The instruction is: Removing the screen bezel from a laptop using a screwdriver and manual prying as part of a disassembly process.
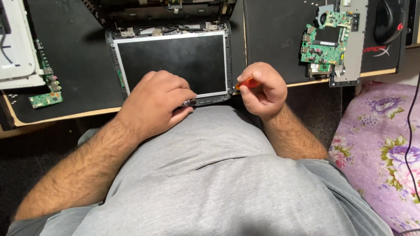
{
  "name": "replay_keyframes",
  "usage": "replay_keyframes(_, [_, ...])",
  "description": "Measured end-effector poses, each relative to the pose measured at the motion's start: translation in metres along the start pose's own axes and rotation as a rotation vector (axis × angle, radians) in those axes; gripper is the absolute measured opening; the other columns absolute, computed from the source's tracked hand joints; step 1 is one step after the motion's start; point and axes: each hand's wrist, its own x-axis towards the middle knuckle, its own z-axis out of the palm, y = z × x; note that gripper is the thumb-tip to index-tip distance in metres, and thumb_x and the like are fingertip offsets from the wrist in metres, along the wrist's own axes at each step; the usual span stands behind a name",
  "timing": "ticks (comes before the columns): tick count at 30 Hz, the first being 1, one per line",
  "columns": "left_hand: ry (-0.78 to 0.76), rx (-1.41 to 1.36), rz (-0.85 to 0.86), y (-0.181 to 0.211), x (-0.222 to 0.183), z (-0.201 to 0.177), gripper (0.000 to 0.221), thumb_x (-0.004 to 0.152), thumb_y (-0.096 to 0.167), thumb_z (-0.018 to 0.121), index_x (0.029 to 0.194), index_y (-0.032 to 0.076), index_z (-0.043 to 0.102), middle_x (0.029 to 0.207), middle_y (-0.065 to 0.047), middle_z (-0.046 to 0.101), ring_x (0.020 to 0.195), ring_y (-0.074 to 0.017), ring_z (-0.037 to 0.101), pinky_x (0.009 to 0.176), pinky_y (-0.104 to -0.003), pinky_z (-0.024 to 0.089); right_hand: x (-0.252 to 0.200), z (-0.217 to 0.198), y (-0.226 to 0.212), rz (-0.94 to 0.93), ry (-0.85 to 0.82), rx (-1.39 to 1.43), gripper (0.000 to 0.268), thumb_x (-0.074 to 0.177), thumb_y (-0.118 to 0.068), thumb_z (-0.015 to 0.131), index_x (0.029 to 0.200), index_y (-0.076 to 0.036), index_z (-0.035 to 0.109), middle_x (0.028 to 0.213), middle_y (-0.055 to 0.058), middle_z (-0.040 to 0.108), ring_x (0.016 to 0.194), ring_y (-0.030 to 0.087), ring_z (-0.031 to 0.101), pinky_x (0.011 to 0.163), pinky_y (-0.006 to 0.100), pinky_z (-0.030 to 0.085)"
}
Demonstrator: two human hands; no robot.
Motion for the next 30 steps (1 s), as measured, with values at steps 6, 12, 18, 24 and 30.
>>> replay_keyframes(6, [-0.118,0.08,0.039,0.003,0.018,0.015,0.02,0.092,0.033,0.074,0.102,0.017,0.069,0.099,0.0,0.065,0.096,-0.02,0.064,0.083,-0.037,0.051,0.004,0.003,0.01,-0.175,-0.005,0.016,0.038,0.084,0.014,0.076,0.118,0.01,0.061,0.085,0.027,0.07,0.066,0.034,0.064,0.056,0.042,0.055])
replay_keyframes(12, [-0.144,0.032,0.014,0.001,0.016,0.02,0.018,0.096,0.033,0.069,0.103,0.017,0.07,0.097,0.0,0.065,0.093,-0.0183,0.065,0.084,-0.035,0.051,0.003,0.003,0.009,-0.19,0.017,0.016,0.035,0.089,0.012,0.072,0.121,0.01,0.057,0.085,0.028,0.069,0.067,0.037,0.064,0.056,0.045,0.053])
replay_keyframes(18, [-0.092,0.023,0.0,0.0,0.01,0.021,0.018,0.095,0.034,0.07,0.1,0.017,0.069,0.096,0.001,0.065,0.093,-0.0181,0.065,0.084,-0.035,0.05,0.004,0.004,0.011,-0.219,0.013,0.013,0.035,0.09,0.011,0.072,0.121,0.009,0.056,0.085,0.028,0.068,0.067,0.039,0.061,0.055,0.047,0.051])
replay_keyframes(24, [-0.056,0.035,0.019,-0.002,0.008,0.026,0.02,0.094,0.037,0.07,0.098,0.017,0.069,0.094,0.001,0.066,0.092,-0.0183,0.064,0.083,-0.036,0.05,-0.003,0.0,0.015,-0.212,-0.012,-0.001,0.036,0.089,0.012,0.072,0.121,0.008,0.056,0.083,0.028,0.068,0.068,0.038,0.062,0.057,0.048,0.051])
replay_keyframes(30, [-0.014,0.064,0.056,0.0,0.012,0.023,0.02,0.093,0.039,0.071,0.096,0.019,0.069,0.091,0.003,0.065,0.089,-0.0174,0.063,0.082,-0.035,0.05,-0.004,0.002,0.013,-0.229,-0.005,-0.077,0.04,0.089,0.009,0.077,0.123,0.007,0.056,0.085,0.028,0.069,0.071,0.042,0.062,0.063,0.052,0.051])
